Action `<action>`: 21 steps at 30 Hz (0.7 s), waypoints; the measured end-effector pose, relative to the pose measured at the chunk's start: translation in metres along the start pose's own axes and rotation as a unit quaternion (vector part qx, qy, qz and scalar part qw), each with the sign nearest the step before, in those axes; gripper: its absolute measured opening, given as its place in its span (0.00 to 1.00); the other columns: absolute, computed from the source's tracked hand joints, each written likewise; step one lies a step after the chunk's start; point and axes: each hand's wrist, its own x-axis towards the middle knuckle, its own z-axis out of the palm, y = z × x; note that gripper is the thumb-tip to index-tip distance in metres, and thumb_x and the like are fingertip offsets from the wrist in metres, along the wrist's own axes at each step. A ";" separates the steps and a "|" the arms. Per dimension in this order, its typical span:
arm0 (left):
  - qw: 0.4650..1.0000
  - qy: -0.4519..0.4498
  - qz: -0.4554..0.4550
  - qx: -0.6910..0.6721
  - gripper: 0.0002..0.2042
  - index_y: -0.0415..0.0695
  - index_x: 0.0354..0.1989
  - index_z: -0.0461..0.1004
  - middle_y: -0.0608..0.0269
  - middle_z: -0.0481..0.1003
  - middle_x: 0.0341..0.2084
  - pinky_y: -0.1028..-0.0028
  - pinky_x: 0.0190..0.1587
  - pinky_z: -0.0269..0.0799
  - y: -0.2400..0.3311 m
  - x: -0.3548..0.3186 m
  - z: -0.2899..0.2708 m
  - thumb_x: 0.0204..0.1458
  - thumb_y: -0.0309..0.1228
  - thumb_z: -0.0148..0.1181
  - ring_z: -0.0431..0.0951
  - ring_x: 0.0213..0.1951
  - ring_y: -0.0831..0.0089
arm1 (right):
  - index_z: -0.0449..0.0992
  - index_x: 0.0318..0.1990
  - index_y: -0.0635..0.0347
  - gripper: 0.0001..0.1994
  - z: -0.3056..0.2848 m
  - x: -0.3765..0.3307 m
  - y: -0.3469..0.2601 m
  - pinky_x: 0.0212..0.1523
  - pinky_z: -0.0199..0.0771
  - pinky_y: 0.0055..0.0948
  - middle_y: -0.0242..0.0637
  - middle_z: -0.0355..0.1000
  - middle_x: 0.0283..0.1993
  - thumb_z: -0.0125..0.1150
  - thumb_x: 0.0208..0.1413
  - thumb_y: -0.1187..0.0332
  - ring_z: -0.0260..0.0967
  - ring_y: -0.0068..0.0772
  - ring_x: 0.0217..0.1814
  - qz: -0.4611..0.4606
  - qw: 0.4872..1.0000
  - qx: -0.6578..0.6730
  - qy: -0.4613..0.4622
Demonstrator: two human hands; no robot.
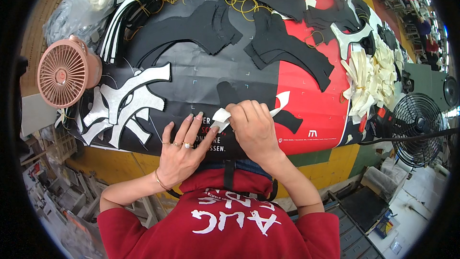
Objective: The person repeatedly picks white fabric pieces and aligns them onto black fabric pieces on a shared table, pressing them into place. A coworker across the table performs similar actions. The camera wearer handles pieces one at a time and places them on the table.
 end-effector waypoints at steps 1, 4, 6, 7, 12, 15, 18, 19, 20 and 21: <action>1.000 0.003 0.000 -0.002 0.21 0.60 0.58 0.76 0.56 0.67 0.63 0.53 0.63 0.56 0.000 0.001 -0.001 0.53 0.36 0.64 0.68 0.62 0.63 | 0.74 0.40 0.57 0.11 0.000 0.000 -0.001 0.36 0.63 0.36 0.33 0.69 0.33 0.65 0.49 0.74 0.68 0.37 0.36 0.001 1.000 -0.008 0.014; 1.000 0.004 0.014 -0.010 0.22 0.58 0.58 0.77 0.57 0.68 0.60 0.54 0.62 0.58 -0.001 0.003 -0.002 0.52 0.35 0.65 0.68 0.62 0.63 | 0.75 0.38 0.56 0.09 -0.003 0.004 -0.004 0.36 0.62 0.36 0.32 0.70 0.32 0.68 0.50 0.69 0.68 0.37 0.34 0.031 0.998 -0.034 0.031; 0.999 0.002 0.020 -0.028 0.22 0.56 0.57 0.77 0.58 0.69 0.59 0.55 0.62 0.59 -0.003 0.005 -0.003 0.51 0.34 0.66 0.68 0.61 0.63 | 0.76 0.36 0.56 0.09 -0.010 0.008 -0.002 0.36 0.61 0.36 0.31 0.70 0.31 0.69 0.51 0.66 0.69 0.36 0.34 0.099 0.995 -0.001 0.008; 0.999 0.000 0.019 -0.045 0.23 0.55 0.57 0.77 0.58 0.69 0.59 0.55 0.62 0.59 -0.004 0.006 -0.004 0.50 0.33 0.66 0.68 0.61 0.63 | 0.76 0.35 0.56 0.10 -0.014 0.010 -0.001 0.35 0.61 0.36 0.30 0.71 0.30 0.70 0.51 0.65 0.69 0.36 0.33 0.127 0.992 0.018 0.000; 0.997 -0.008 0.017 -0.071 0.23 0.54 0.57 0.77 0.59 0.69 0.58 0.56 0.62 0.59 -0.006 0.008 -0.006 0.49 0.31 0.66 0.68 0.61 0.63 | 0.76 0.35 0.59 0.11 -0.020 0.020 0.004 0.31 0.61 0.37 0.32 0.71 0.27 0.70 0.54 0.62 0.71 0.37 0.29 0.187 0.978 0.092 -0.019; 0.997 -0.008 0.017 -0.072 0.23 0.54 0.57 0.77 0.59 0.69 0.58 0.56 0.63 0.59 -0.005 0.009 -0.008 0.49 0.31 0.66 0.68 0.61 0.62 | 0.76 0.35 0.59 0.11 -0.019 0.021 0.003 0.31 0.61 0.37 0.32 0.72 0.25 0.70 0.54 0.62 0.72 0.38 0.28 0.203 0.973 0.106 -0.013; 0.995 -0.008 0.019 -0.093 0.22 0.53 0.56 0.77 0.57 0.69 0.58 0.55 0.63 0.58 -0.007 0.012 -0.012 0.49 0.31 0.66 0.68 0.61 0.60 | 0.74 0.35 0.59 0.12 -0.018 0.021 0.002 0.31 0.61 0.37 0.32 0.72 0.25 0.70 0.54 0.62 0.72 0.38 0.28 0.215 0.971 0.099 -0.010; 0.993 -0.012 0.018 -0.116 0.22 0.53 0.56 0.77 0.56 0.68 0.58 0.55 0.63 0.58 -0.009 0.015 -0.014 0.49 0.30 0.65 0.67 0.61 0.59 | 0.73 0.36 0.58 0.13 -0.018 0.021 0.001 0.31 0.61 0.37 0.32 0.72 0.25 0.71 0.54 0.62 0.73 0.38 0.28 0.220 0.971 0.098 -0.012; 0.990 -0.010 0.023 -0.138 0.22 0.52 0.55 0.77 0.55 0.68 0.59 0.55 0.63 0.58 -0.011 0.019 -0.016 0.49 0.29 0.65 0.67 0.61 0.58 | 0.72 0.37 0.58 0.13 -0.018 0.021 0.001 0.31 0.62 0.37 0.32 0.72 0.26 0.71 0.54 0.62 0.73 0.37 0.28 0.224 0.970 0.096 -0.013; 0.983 -0.015 0.011 -0.182 0.21 0.52 0.55 0.77 0.54 0.67 0.59 0.55 0.63 0.58 -0.014 0.024 -0.018 0.49 0.28 0.64 0.66 0.61 0.56 | 0.71 0.37 0.59 0.14 -0.017 0.021 0.002 0.28 0.63 0.35 0.32 0.72 0.25 0.71 0.53 0.63 0.71 0.35 0.26 0.210 0.974 0.087 -0.004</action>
